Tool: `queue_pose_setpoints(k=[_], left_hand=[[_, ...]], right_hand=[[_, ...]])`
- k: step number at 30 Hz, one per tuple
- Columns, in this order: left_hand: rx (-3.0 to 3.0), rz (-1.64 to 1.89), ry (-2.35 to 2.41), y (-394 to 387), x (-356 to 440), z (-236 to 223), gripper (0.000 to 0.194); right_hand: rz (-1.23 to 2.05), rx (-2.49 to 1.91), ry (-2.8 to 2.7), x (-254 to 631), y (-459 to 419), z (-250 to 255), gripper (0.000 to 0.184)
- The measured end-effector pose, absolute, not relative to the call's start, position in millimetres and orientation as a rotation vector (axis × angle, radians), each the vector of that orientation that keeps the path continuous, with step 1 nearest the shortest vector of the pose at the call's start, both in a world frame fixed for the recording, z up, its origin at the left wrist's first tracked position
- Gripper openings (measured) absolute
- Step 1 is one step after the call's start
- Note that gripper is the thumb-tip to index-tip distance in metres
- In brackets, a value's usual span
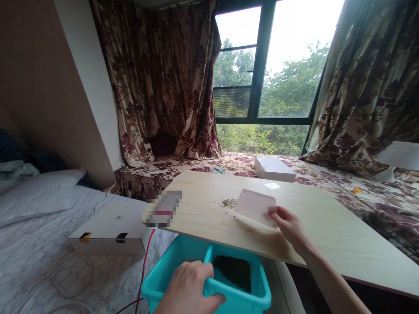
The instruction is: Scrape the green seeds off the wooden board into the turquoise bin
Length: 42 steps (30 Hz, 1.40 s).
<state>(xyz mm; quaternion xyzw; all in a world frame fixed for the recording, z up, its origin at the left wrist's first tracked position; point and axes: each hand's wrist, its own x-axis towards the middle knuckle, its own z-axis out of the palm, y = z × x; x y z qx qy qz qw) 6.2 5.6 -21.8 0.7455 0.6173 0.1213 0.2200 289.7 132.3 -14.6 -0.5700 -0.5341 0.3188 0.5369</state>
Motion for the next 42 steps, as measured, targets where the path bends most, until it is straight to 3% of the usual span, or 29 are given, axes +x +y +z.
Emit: queue_pose_setpoints(k=[19,37,42], left_hand=[[2.053,0.296,1.746,9,1,-20,0.014],[2.050,0.255,1.785,8,-12,-5,0.010],[2.033,0.249,1.794,7,-12,2,0.010]], right_hand=[[0.804,-1.357,-1.260,293,130,-17,0.028],[1.096,-1.237,-1.458,270,137,-8,0.025],[0.986,-1.288,-1.358,285,130,-17,0.030]])
